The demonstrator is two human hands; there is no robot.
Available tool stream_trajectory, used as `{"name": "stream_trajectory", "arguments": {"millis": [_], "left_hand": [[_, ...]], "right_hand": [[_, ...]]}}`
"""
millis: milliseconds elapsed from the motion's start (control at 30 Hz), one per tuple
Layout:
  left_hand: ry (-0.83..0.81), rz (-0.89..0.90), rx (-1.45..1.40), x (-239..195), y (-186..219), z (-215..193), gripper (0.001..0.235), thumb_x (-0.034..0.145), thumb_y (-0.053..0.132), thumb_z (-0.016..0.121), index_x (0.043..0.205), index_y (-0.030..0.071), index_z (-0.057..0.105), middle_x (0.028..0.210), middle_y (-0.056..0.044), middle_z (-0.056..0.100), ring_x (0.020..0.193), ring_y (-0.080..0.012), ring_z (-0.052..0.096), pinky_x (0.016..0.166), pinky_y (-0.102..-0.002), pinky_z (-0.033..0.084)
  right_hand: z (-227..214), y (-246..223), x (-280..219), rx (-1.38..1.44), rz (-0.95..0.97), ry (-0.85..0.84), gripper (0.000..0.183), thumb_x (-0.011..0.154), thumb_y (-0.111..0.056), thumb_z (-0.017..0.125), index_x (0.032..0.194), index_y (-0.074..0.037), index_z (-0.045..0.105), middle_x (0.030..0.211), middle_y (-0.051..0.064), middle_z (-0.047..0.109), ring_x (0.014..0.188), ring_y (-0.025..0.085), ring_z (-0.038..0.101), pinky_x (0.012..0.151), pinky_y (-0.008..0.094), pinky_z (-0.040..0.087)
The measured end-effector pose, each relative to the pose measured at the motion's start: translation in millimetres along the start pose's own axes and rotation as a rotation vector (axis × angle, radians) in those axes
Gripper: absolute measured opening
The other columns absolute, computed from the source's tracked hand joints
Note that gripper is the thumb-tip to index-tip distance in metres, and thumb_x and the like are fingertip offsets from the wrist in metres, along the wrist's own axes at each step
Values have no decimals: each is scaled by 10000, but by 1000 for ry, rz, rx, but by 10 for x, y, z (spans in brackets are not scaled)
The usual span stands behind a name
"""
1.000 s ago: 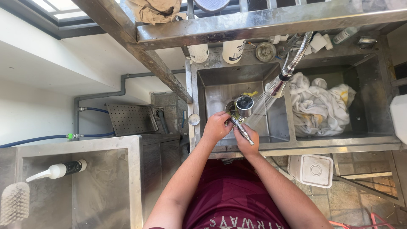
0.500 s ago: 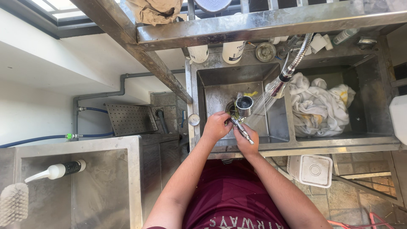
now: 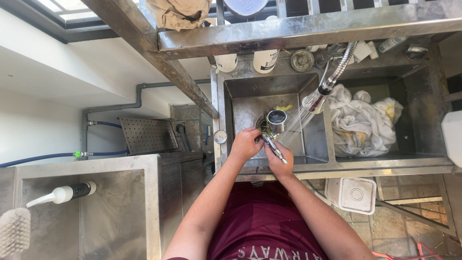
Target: The person rinses a metal paint sprayer cup and its nozzle under running water in a stainless steel sink. They repeatedly flush the cup, rotate the nozzle, and rinse their hands to remove residue.
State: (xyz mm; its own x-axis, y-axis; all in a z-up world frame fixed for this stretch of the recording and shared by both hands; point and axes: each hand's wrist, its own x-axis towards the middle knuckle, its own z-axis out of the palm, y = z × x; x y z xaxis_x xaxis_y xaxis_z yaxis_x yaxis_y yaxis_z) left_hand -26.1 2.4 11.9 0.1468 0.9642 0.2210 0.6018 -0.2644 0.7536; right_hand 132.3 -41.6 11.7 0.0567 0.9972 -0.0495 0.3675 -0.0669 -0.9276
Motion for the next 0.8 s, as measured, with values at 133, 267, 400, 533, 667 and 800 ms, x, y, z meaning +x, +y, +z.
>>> {"name": "stream_trajectory", "arguments": {"millis": [133,267,400,533,667,800], "left_hand": [[9,5,-7,-10,-27,6,116,761,135,725,806,38,682,765,-105,662,768,-324,672,688,-434,545],[12,-9,-16,-21,-37,1,115,766,134,721,817,37,687,762,-103,663,763,-320,673,682,-430,546],[32,-9,-10,-60,-79,29,121,760,132,718,832,36,699,767,-107,666,766,-321,673,691,-430,548],[45,-70,1,-121,-234,134,135,779,123,697,884,46,733,844,-128,699,801,-341,688,718,-436,563],[-7,-199,-19,-236,-444,311,184,815,114,669,958,39,757,884,-175,718,848,-387,689,778,-467,561],[-23,-336,-33,-354,-590,401,251,813,113,644,1016,25,761,887,-215,722,857,-407,696,781,-463,564]], "right_hand": [[1,-3,3,-6,-7,-12,175,925,-206,707,930,-31,707,648,101,625,558,138,564,558,330,472],[15,-6,12,-32,7,-14,179,924,-208,710,908,-30,701,640,112,615,549,153,558,558,340,470],[25,-19,11,-32,21,-26,180,918,-209,709,913,-30,705,650,113,629,554,153,572,564,341,473],[41,38,109,5,66,-137,212,920,-226,679,1028,-46,711,686,112,663,610,159,595,593,342,489],[94,248,339,-220,126,-314,264,921,-272,674,1055,-46,699,787,170,705,709,295,672,661,420,511],[122,459,490,-599,62,-418,294,899,-249,680,1073,-11,668,952,242,718,936,444,671,781,524,517]]}}
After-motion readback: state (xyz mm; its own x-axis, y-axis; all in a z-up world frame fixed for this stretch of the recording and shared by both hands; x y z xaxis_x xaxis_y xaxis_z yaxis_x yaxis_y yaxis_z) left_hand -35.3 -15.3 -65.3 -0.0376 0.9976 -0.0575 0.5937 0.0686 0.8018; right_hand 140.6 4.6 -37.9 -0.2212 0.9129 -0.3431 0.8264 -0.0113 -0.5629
